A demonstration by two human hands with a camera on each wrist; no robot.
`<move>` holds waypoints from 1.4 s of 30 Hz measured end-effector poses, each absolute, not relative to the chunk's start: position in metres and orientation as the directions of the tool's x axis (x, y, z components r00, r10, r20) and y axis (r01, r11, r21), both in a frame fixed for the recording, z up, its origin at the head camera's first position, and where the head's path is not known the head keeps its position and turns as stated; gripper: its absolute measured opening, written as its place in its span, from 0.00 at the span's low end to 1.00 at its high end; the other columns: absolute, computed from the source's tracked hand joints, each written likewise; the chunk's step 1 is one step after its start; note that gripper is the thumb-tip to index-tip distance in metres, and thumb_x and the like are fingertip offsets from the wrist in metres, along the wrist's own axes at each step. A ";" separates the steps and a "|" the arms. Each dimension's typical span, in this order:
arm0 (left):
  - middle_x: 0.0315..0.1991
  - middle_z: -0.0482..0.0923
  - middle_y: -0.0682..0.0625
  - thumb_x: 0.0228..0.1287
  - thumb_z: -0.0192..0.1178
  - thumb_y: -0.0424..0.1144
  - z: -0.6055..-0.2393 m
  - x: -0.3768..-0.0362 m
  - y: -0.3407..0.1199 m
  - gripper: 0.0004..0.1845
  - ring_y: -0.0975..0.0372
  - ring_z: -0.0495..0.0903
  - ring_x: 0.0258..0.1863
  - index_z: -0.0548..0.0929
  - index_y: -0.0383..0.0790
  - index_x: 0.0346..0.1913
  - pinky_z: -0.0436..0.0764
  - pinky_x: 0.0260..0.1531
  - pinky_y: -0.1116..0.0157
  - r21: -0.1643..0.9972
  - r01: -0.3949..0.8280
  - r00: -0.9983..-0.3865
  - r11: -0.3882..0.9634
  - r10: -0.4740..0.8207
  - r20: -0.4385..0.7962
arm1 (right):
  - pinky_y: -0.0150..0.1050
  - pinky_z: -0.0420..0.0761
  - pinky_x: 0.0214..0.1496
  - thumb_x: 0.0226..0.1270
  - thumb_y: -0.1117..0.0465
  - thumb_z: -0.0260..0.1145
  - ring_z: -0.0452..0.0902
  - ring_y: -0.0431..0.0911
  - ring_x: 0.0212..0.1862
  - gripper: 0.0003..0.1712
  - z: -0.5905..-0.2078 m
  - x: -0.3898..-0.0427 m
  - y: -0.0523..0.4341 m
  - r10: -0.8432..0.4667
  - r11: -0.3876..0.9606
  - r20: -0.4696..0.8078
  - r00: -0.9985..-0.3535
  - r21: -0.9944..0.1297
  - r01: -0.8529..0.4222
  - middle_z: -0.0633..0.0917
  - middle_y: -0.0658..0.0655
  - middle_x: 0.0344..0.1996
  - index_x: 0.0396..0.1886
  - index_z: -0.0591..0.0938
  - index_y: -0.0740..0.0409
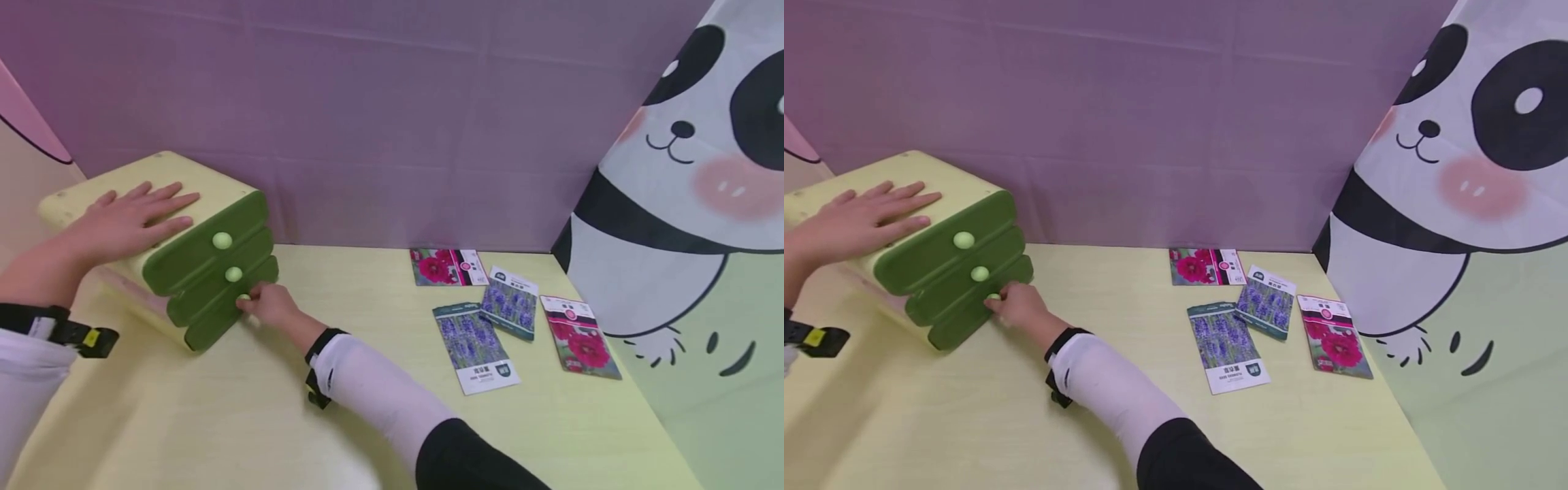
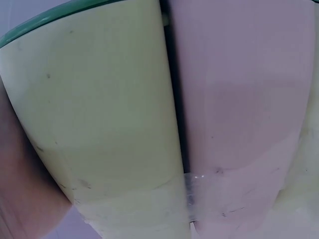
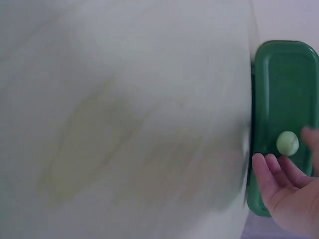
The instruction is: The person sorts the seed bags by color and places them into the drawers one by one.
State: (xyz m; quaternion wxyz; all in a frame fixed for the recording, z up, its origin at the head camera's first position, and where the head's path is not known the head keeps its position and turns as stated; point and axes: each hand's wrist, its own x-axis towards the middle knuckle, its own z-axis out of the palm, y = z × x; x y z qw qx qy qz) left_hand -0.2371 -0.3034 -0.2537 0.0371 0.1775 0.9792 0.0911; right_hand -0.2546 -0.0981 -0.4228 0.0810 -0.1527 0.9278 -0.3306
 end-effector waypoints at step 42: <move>0.77 0.35 0.36 0.77 0.33 0.58 -0.249 -0.241 -0.304 0.33 0.31 0.30 0.72 0.48 0.47 0.78 0.28 0.60 0.26 0.259 0.321 -0.932 0.911 0.353 -0.083 | 0.20 0.69 0.31 0.68 0.45 0.63 0.72 0.33 0.32 0.17 -0.383 -0.254 -0.094 -0.400 0.645 0.096 -0.912 -0.677 -0.354 0.82 0.45 0.31 0.39 0.80 0.54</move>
